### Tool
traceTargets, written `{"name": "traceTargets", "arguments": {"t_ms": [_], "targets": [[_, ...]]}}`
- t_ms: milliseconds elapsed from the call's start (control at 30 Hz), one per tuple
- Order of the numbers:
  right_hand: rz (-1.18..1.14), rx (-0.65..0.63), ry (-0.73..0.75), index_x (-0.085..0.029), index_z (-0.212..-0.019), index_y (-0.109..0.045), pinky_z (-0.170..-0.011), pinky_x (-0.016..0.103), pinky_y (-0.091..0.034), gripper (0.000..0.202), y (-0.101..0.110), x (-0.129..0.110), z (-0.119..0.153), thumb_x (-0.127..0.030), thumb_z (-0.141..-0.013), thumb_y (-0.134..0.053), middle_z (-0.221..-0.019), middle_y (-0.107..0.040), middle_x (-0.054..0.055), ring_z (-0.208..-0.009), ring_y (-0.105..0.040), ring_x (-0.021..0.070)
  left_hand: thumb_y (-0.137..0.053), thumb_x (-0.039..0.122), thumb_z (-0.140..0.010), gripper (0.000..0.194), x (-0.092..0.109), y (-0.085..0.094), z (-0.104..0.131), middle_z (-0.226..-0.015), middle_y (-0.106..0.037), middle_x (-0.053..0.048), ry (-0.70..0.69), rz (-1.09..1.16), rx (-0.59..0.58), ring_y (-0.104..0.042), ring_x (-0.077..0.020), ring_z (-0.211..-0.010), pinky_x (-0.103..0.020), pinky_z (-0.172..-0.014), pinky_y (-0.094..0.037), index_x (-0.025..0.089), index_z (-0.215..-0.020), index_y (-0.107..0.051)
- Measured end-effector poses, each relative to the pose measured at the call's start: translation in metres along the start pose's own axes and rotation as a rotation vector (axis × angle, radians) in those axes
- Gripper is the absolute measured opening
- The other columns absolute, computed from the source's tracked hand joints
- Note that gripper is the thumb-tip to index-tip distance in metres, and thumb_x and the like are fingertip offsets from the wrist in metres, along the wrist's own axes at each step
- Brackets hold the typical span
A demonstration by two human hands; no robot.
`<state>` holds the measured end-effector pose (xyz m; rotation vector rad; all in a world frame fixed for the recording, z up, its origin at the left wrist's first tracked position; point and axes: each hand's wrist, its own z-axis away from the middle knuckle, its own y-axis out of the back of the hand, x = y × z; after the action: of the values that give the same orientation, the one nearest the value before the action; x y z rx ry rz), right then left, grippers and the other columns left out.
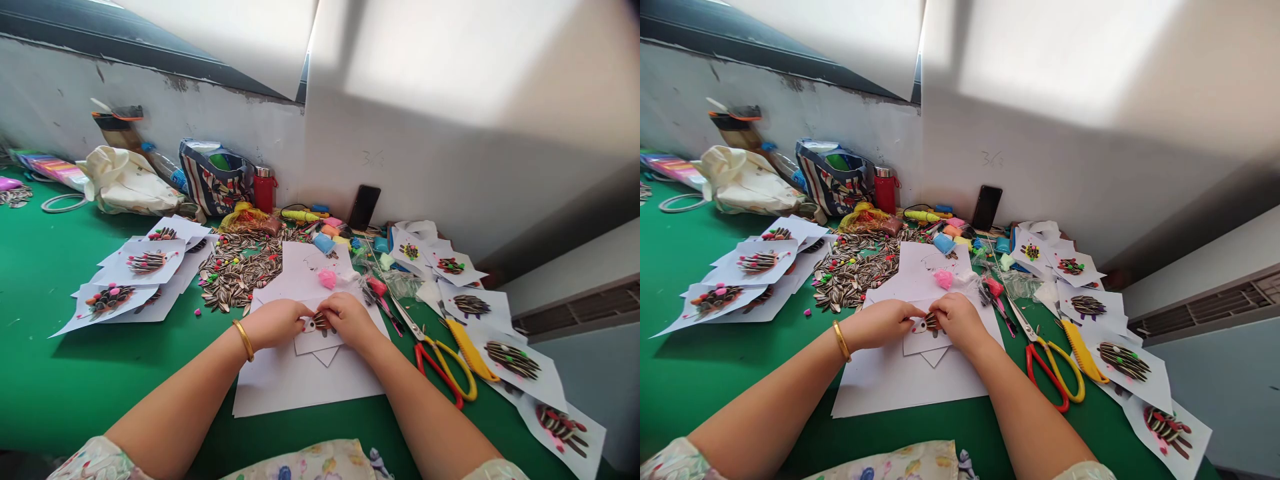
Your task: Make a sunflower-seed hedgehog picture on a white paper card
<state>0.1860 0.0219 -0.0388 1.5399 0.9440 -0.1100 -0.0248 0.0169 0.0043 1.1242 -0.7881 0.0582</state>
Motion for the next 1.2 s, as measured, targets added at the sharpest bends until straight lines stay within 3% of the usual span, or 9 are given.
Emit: {"name": "traceTargets", "arguments": {"t_ms": [633,767,967,1067,1133,1200], "targets": [[0.072,0.015,0.049,-0.023,-0.088,-0.076,-0.081,0.031,-0.047,0.022,-0.003,-0.002,0.001,-0.007,-0.085,-0.062,-0.086,-0.071,0.003,-0.087,-0.061,0.0191,-0.052,0.019,-0.081,0.036,0.011,-0.002,0.005,-0.094,-0.076,-0.011,-0.023,-0.095,-0.033,-0.069,-0.0286,-0.083,-0.032,-0.073,-0.046,0.027,-0.107,-0.075],[0.077,0.009,0.055,-0.022,-0.089,-0.077,-0.080,0.031,-0.047,0.021,-0.003,-0.002,0.002,-0.007,-0.085,-0.062,-0.086,-0.071,0.004,-0.087,-0.061,0.0190,-0.056,0.020,-0.078,0.033,0.010,-0.002,0.005,-0.094,-0.076,-0.011,-0.004,-0.022,-0.003,-0.069,-0.0286,-0.085,-0.032,-0.075,-0.046,0.026,-0.103,-0.076],[0.089,0.027,0.091,-0.020,-0.099,-0.076,-0.081,0.034,-0.049,0.022,0.001,0.005,0.004,-0.011,-0.088,-0.059,-0.089,-0.072,0.006,-0.088,-0.061,0.0211,-0.052,0.021,-0.080,0.040,0.002,0.000,0.002,-0.107,-0.075,-0.009,-0.005,-0.063,-0.023,-0.067,-0.0296,-0.097,-0.034,-0.080,-0.047,0.027,-0.114,-0.073],[0.063,0.107,0.084,-0.019,-0.106,-0.073,-0.085,0.036,-0.050,0.026,0.005,0.009,0.007,-0.009,-0.090,-0.055,-0.096,-0.073,0.007,-0.094,-0.062,0.0223,-0.052,0.024,-0.082,0.039,0.001,0.003,-0.002,-0.111,-0.072,-0.010,0.027,0.078,0.064,-0.065,-0.0263,-0.098,-0.032,-0.082,-0.047,0.022,-0.116,-0.072],[0.049,0.170,0.081,-0.019,-0.105,-0.072,-0.087,0.038,-0.049,0.026,0.008,0.008,0.008,-0.010,-0.090,-0.053,-0.098,-0.073,0.007,-0.095,-0.062,0.0227,-0.051,0.030,-0.085,0.038,0.003,0.005,-0.004,-0.097,-0.072,-0.009,0.073,0.334,0.108,-0.063,-0.0193,-0.078,-0.028,-0.068,-0.047,0.018,-0.116,-0.070],[0.039,0.232,0.089,-0.019,-0.105,-0.072,-0.086,0.039,-0.049,0.025,0.011,0.005,0.009,-0.011,-0.091,-0.052,-0.097,-0.073,0.007,-0.094,-0.062,0.0228,-0.049,0.039,-0.089,0.041,0.006,0.006,-0.006,-0.077,-0.065,-0.005,0.156,0.698,0.105,-0.050,-0.0114,-0.053,-0.023,-0.047,-0.035,0.016,-0.117,-0.067]]}}
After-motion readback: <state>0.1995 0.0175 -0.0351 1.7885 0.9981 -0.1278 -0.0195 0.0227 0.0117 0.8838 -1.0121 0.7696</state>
